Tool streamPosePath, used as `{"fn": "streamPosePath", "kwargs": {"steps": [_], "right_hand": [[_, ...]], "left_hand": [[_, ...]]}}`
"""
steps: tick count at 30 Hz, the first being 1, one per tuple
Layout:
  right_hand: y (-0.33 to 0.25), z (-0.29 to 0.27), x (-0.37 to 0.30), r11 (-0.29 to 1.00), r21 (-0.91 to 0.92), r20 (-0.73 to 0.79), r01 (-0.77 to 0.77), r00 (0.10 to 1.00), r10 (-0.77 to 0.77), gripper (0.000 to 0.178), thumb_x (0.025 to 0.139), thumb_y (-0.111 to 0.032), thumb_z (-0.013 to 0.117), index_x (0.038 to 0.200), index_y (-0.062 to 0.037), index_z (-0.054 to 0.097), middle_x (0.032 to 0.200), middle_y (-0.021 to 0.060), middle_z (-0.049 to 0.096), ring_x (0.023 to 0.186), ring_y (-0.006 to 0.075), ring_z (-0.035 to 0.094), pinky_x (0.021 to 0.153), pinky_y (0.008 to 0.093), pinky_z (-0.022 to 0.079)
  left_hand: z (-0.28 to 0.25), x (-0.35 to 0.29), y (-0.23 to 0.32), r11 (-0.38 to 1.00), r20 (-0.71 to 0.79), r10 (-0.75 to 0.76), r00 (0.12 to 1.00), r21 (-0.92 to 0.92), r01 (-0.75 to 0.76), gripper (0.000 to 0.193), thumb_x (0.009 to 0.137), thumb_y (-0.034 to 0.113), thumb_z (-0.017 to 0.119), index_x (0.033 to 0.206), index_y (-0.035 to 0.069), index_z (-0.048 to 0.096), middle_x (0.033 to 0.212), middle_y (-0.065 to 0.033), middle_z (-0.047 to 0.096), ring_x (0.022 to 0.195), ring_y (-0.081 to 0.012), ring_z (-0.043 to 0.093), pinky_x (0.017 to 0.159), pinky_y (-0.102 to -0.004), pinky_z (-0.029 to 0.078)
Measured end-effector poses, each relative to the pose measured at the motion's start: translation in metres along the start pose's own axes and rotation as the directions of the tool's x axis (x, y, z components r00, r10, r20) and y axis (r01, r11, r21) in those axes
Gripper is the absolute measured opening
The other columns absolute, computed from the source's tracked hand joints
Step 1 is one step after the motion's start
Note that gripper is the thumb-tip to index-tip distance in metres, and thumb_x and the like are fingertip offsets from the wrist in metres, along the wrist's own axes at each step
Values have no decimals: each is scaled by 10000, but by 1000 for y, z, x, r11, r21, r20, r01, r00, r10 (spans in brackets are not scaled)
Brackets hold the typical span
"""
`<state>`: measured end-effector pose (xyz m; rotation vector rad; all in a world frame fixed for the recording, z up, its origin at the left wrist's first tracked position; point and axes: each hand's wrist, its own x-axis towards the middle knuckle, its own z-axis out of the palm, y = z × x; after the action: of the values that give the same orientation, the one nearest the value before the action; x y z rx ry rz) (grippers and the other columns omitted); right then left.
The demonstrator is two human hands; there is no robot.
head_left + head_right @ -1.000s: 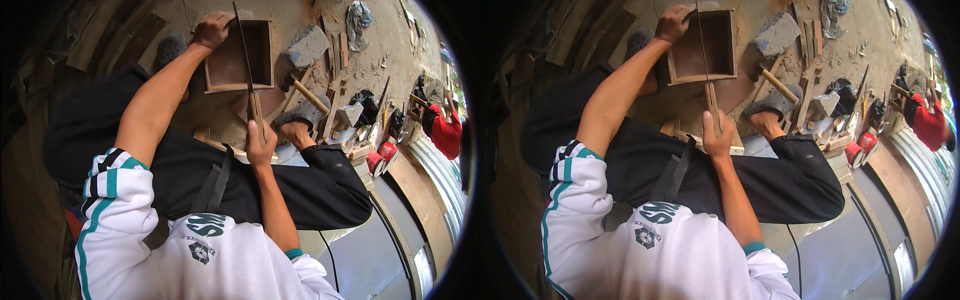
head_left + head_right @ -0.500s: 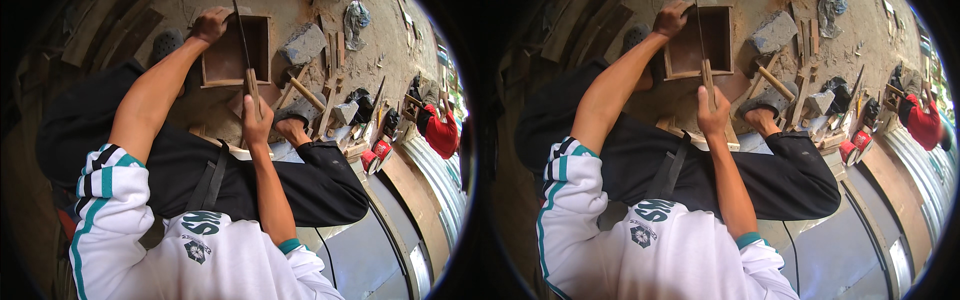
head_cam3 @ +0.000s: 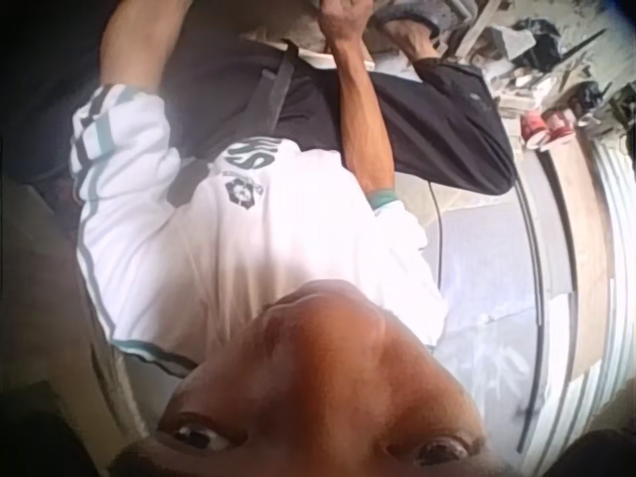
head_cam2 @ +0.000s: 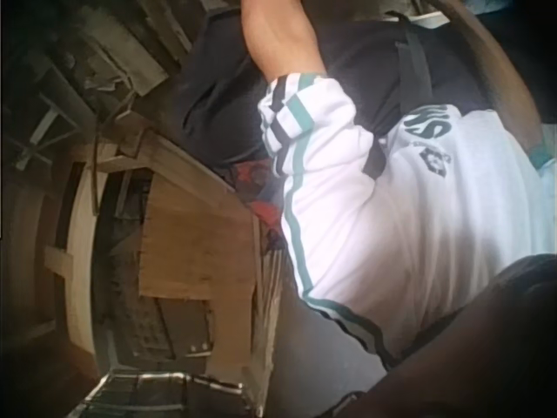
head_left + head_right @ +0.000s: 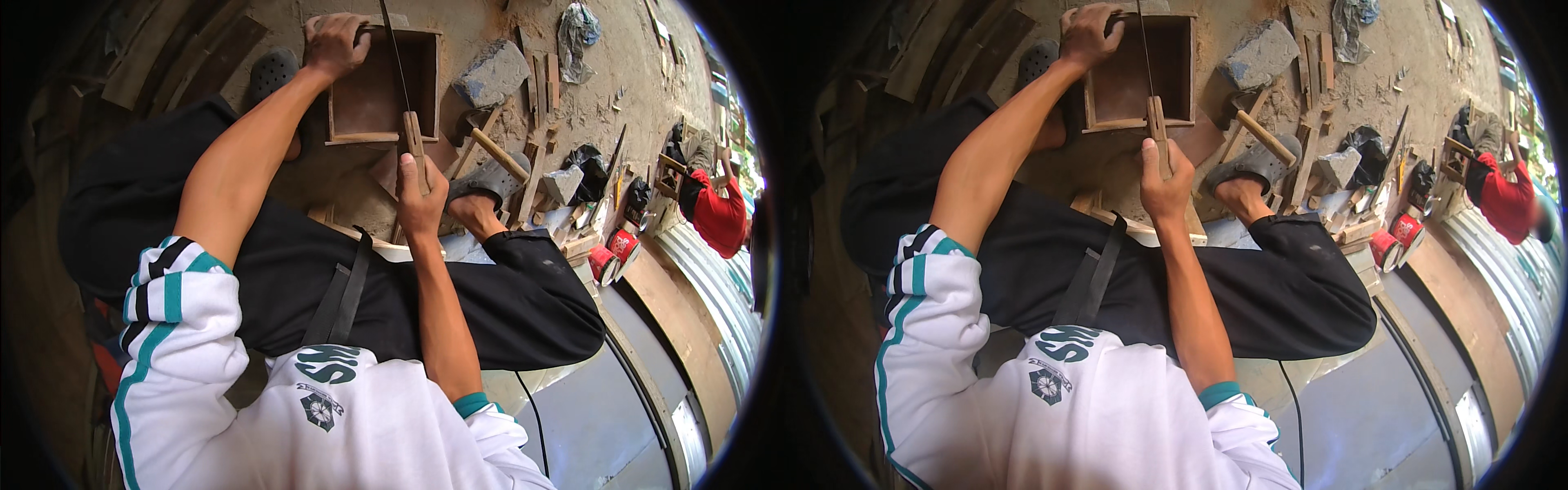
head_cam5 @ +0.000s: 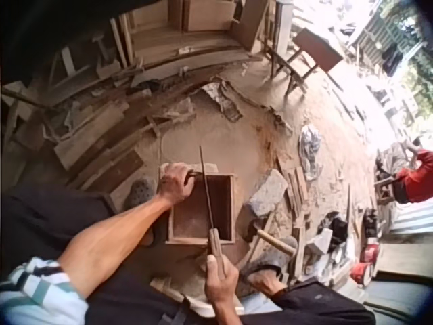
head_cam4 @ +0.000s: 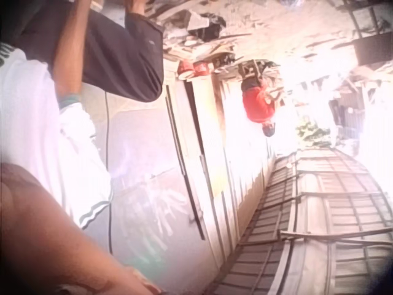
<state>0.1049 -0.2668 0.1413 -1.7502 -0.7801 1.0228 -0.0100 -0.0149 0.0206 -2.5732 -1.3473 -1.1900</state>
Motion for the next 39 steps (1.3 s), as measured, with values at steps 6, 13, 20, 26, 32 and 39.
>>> {"fn": "streamPosePath", "kwargs": {"steps": [6,13,20,26,32,39], "right_hand": [[-2,-12,-13,990,105,23,-94,996,92,307,1000,-246,609,801,-13,604,622,-19,505,586,75,479,539,264,371],[-2,-3,-2,991,120,-29,-65,997,68,347,1005,-263,604,756,-25,566,628,-42,478,605,55,415,537,257,333],[-10,-18,-16,933,351,-1,-82,996,88,327,1017,-254,588,779,-33,549,628,-38,475,534,36,408,470,213,298],[-6,-15,-14,925,365,19,-110,994,111,315,1022,-200,566,751,-87,452,619,-56,366,482,39,308,435,221,245],[1,-13,-17,935,331,20,-124,992,124,335,1014,-252,593,762,-35,551,618,-40,478,534,40,416,475,227,312],[-2,-20,-28,932,319,8,-175,983,182,354,1016,-268,580,750,-36,543,619,-36,481,534,45,416,476,231,316]], "left_hand": [[19,-14,-15,986,106,-128,986,-93,137,183,877,209,685,1048,144,688,988,-75,709,975,-308,651,834,-456,514],[25,-12,-16,983,66,-94,993,-154,104,154,857,178,712,1002,129,701,952,-76,712,949,-313,656,817,-443,518],[21,-17,-17,981,75,-132,988,-130,141,172,859,190,713,1021,139,690,964,-62,710,955,-303,648,841,-441,501],[23,-16,-17,984,86,-132,987,-111,141,175,860,204,707,1017,133,680,952,-64,701,945,-309,641,841,-446,499],[25,-16,-17,982,98,-141,985,-112,152,175,862,212,702,1014,129,678,956,-70,698,942,-318,639,840,-449,499],[11,-4,-10,959,210,-160,965,-198,202,186,879,100,636,1034,4,675,1018,-211,687,980,-407,637,876,-463,512]]}}
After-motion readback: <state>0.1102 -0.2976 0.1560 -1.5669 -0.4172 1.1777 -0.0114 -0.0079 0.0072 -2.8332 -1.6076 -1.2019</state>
